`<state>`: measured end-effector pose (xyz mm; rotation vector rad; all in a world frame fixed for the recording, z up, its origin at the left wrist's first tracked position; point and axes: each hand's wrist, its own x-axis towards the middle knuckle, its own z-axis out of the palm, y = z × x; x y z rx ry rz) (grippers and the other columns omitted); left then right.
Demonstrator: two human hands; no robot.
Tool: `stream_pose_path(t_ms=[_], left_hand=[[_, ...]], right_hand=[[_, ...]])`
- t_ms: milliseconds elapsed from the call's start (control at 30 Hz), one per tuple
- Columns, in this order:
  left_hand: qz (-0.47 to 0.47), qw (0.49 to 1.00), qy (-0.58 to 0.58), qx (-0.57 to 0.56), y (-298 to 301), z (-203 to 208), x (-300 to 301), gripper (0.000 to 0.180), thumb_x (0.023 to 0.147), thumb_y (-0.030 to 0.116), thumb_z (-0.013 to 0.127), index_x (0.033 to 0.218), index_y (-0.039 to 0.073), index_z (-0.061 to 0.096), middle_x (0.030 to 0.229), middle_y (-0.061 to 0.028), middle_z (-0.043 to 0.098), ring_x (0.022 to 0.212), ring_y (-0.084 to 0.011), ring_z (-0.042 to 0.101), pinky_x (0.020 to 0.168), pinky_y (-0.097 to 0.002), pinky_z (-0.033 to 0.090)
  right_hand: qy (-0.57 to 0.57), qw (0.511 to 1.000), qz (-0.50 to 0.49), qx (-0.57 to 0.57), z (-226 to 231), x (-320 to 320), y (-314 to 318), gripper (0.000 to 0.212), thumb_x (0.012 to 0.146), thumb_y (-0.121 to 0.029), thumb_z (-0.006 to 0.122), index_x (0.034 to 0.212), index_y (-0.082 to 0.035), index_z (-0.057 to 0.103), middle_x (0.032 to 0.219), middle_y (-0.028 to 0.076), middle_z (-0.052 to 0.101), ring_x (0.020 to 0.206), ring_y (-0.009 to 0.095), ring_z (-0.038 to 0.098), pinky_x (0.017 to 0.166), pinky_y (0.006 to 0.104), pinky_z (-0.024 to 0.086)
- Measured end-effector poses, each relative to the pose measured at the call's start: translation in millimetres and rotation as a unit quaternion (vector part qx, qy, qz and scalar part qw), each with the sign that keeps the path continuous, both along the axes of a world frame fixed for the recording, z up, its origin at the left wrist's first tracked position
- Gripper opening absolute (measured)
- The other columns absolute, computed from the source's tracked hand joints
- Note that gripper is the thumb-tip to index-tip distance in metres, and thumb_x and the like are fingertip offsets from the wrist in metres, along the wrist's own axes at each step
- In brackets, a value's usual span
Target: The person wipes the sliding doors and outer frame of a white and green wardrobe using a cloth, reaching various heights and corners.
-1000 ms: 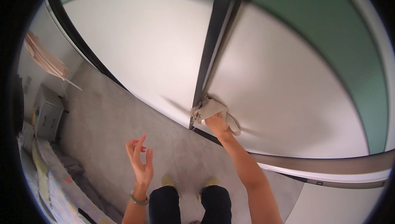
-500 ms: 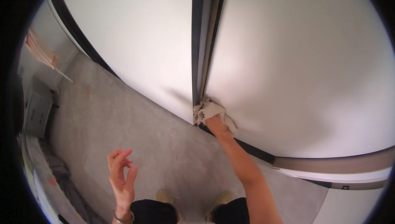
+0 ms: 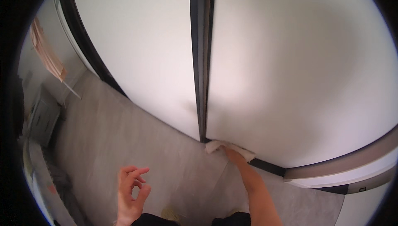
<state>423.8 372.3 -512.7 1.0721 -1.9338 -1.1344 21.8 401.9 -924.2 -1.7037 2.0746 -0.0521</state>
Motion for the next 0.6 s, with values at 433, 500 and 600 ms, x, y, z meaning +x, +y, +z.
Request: stream_pose_path(t_ms=[433,500,600], left_hand=[[-0.127,0.987,0.096,0.016,-7,-43,-96,0.033,0.082,0.003,0.064,0.115,0.011,0.064,0.112,-0.0084,0.046,0.083,-0.014,0.055,0.069,-0.0247,0.046],[-0.141,0.986,0.091,0.018,-7,-47,-103,0.032,0.083,0.003,0.064,0.114,0.011,0.064,0.111,-0.0082,0.047,0.083,-0.014,0.054,0.069,-0.0248,0.046],[-0.165,0.981,0.099,0.016,-6,-54,-115,0.032,0.083,0.003,0.063,0.114,0.011,0.063,0.109,-0.0074,0.048,0.083,-0.0141,0.054,0.068,-0.025,0.046]], right_hand=[[0.502,0.715,0.076,-0.481,541,-8,-47,0.034,0.08,-0.038,0.062,0.098,-0.01,0.069,0.111,0.012,0.062,0.121,0.032,0.048,0.11,0.0575,0.029],[0.574,0.645,0.062,-0.501,643,3,-52,0.041,0.083,-0.041,0.06,0.106,-0.009,0.069,0.114,0.013,0.061,0.124,0.033,0.045,0.114,0.0539,0.021],[0.635,0.473,0.04,-0.609,766,-11,-44,0.041,0.084,-0.042,0.062,0.094,-0.004,0.069,0.112,0.022,0.057,0.111,0.041,0.051,0.11,0.0509,0.029]])
